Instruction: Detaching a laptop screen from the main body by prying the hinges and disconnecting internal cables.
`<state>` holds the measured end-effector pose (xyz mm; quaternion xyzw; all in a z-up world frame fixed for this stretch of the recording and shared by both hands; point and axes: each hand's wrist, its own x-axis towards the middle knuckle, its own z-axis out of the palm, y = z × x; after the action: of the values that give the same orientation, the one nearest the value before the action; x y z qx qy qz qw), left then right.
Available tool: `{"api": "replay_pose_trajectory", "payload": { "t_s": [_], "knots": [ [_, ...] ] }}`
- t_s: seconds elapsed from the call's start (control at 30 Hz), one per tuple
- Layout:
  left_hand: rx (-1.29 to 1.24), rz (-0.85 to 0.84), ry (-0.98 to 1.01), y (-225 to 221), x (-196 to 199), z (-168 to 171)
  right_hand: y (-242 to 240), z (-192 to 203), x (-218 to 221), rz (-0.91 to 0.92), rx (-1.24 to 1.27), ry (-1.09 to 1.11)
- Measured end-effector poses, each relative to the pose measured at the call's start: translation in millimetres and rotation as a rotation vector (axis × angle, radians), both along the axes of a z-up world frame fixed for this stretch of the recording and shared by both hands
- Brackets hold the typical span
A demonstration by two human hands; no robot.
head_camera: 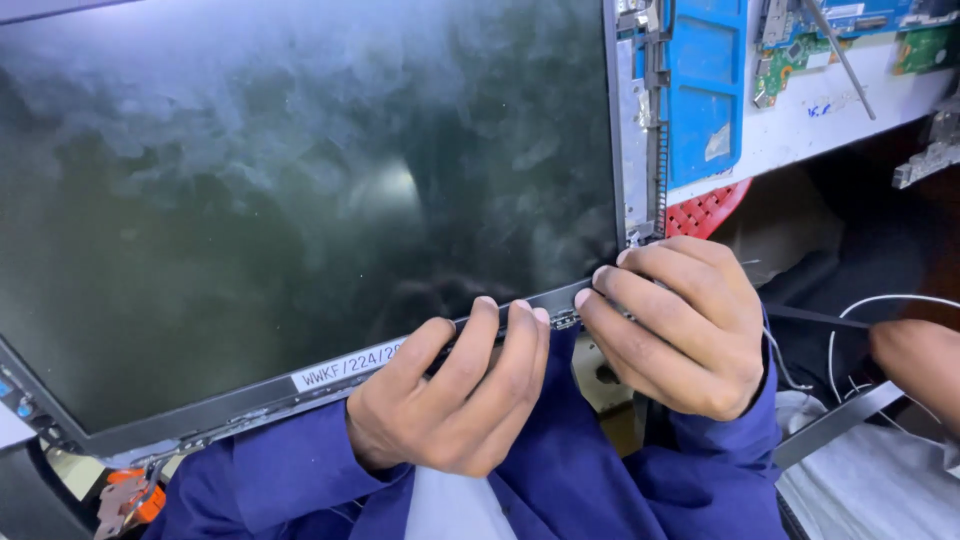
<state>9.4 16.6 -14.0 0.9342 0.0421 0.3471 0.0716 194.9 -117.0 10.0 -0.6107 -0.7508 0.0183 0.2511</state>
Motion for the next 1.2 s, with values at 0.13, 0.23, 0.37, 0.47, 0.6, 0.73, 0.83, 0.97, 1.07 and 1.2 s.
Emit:
{"api": "replay_pose_trajectory", "payload": {
  "t_s": [0.13, 0.23, 0.37, 0.47, 0.6, 0.73, 0.83, 0.97, 1.07, 1.2],
  "knots": [
    [0.022, -0.005, -0.014, 2, 3, -4, 12, 6, 0, 0.02, 0.003, -0.082],
    [0.044, -0.026, 0.013, 4, 3, -3, 14, 6, 1, 0.04, -0.002, -0.095],
    [0.04, -0.029, 0.003, 4, 4, -5, 13, 3, 1, 0.028, 0.014, -0.083],
    [0.004, -0.01, -0.003, 0, 3, -5, 9, 0, -2, -0.006, 0.042, -0.028],
    [-0.027, 0.015, -0.002, -3, 2, -5, 0, -6, 0, -0.061, 0.064, 0.02],
    [-0.01, 0.02, -0.034, -3, 0, -6, -1, -5, 0, -0.075, 0.083, 0.012],
    [0.03, -0.002, -0.005, -2, 0, -6, 2, -2, -1, -0.064, 0.067, 0.011],
    [0.072, -0.038, -0.012, -1, 2, -6, 5, 3, -1, -0.007, 0.036, -0.039],
    [0.034, -0.034, -0.011, -5, 1, -4, -1, 3, -1, -0.025, 0.007, -0.043],
    [-0.144, -0.009, 0.076, -9, -4, 5, -15, 11, -5, -0.158, -0.114, 0.036]
  ]
}}
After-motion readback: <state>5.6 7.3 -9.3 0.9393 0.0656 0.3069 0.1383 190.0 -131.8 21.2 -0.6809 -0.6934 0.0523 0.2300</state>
